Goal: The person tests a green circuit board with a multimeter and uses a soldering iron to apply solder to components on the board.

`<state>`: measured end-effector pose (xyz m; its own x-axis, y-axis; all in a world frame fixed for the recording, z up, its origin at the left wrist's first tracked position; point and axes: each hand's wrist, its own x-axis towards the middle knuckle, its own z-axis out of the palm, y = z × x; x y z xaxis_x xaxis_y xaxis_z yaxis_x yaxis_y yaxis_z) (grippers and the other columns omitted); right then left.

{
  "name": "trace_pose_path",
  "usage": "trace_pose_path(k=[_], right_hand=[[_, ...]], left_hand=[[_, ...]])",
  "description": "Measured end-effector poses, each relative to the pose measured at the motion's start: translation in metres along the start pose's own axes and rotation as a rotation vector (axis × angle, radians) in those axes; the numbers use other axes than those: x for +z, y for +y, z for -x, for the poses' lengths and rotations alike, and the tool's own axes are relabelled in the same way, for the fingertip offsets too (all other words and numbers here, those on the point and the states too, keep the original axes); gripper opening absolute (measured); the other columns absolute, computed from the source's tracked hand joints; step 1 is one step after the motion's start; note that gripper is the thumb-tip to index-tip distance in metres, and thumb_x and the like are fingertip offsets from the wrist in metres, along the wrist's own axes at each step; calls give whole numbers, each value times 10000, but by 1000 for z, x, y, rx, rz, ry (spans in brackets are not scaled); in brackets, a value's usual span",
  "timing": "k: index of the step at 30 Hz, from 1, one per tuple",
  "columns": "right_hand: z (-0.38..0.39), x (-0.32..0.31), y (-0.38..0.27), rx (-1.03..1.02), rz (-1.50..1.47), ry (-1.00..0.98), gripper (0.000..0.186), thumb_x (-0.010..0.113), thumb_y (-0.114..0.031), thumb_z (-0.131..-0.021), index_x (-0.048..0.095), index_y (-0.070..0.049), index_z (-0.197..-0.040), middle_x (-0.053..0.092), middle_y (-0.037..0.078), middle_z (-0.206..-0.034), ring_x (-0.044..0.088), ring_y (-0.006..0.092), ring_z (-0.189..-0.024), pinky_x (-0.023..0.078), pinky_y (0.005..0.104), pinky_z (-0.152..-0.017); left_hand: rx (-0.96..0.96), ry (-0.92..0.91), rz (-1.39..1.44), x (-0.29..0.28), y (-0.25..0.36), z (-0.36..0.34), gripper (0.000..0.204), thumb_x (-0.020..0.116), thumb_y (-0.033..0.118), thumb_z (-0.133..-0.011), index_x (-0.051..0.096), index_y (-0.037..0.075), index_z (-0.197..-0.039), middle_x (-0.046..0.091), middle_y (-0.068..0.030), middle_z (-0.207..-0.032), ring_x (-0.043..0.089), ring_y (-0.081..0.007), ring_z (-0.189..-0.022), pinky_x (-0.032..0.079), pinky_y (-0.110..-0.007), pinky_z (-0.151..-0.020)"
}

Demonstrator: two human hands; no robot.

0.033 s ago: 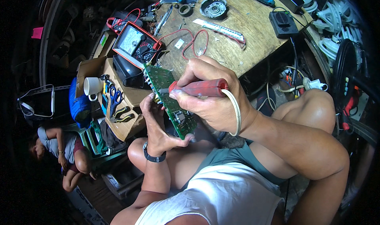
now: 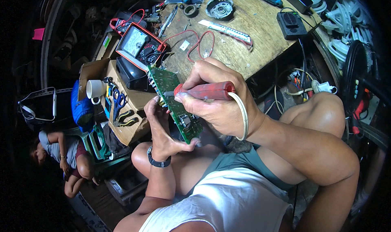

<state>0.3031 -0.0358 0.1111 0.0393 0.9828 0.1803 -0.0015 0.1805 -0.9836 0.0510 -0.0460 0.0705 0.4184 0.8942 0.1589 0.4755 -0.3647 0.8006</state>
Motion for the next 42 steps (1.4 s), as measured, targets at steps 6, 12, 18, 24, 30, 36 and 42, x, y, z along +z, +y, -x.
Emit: trace_pose_path(k=[6, 12, 18, 24, 30, 36, 42], right_hand=[[0, -6, -1, -21, 38, -5, 154, 786, -107, -829, 677, -23, -899, 618, 116, -880, 631, 236, -799, 497, 345, -717], [0, -6, -3, 34, -14, 0, 160, 779, -111, -833, 674, -15, -904, 617, 119, -880, 634, 231, -794, 498, 341, -716], [-2, -9, 1, -142, 71, -37, 162, 789, -101, -822, 675, -32, -913, 609, 121, -876, 626, 252, -793, 495, 348, -717], [2, -6, 8, -246, 72, -81, 182, 804, -85, -799, 661, -36, -901, 587, 121, -865, 606, 275, -800, 483, 363, -714], [4, -6, 1, -389, 234, -152, 74, 690, -122, -876, 662, -63, -912, 565, 126, -860, 619, 290, -779, 503, 373, -680], [-29, -34, -12, -368, 358, 140, 168, 782, -111, -823, 653, -19, -879, 600, 110, -834, 622, 273, -743, 493, 367, -670], [-8, -10, -5, -31, -57, -35, 172, 795, -155, -873, 676, -35, -901, 643, 68, -814, 627, 164, -741, 483, 319, -668]], left_hand=[[36, 16, -23, 4, -4, -2, 1490, 1047, 484, -409, 201, 63, -1561, 323, -177, -1431, 465, -337, -1339, 529, -464, -1046], [33, 47, -28, 7, -7, -1, 1516, 1040, 550, -386, 213, 34, -1547, 333, -173, -1421, 481, -330, -1318, 528, -459, -1039], [38, 60, 27, 10, -7, -2, 1510, 1046, 540, -392, 212, 43, -1548, 330, -171, -1422, 500, -329, -1306, 531, -465, -1040], [30, 53, 49, 8, -9, 1, 1506, 1057, 479, -399, 191, 69, -1561, 326, -154, -1447, 494, -327, -1320, 500, -478, -1073], [57, 31, 18, 2, -6, -1, 1517, 1057, 497, -393, 200, 59, -1565, 324, -147, -1443, 493, -324, -1331, 522, -474, -1058], [41, 52, 27, -4, -22, 11, 1539, 1063, 487, -392, 181, 76, -1584, 295, -145, -1476, 438, -320, -1374, 459, -491, -1116], [44, 30, 137, 0, -25, 9, 1548, 1068, 478, -395, 163, 104, -1594, 279, -128, -1490, 418, -310, -1385, 452, -474, -1100]])
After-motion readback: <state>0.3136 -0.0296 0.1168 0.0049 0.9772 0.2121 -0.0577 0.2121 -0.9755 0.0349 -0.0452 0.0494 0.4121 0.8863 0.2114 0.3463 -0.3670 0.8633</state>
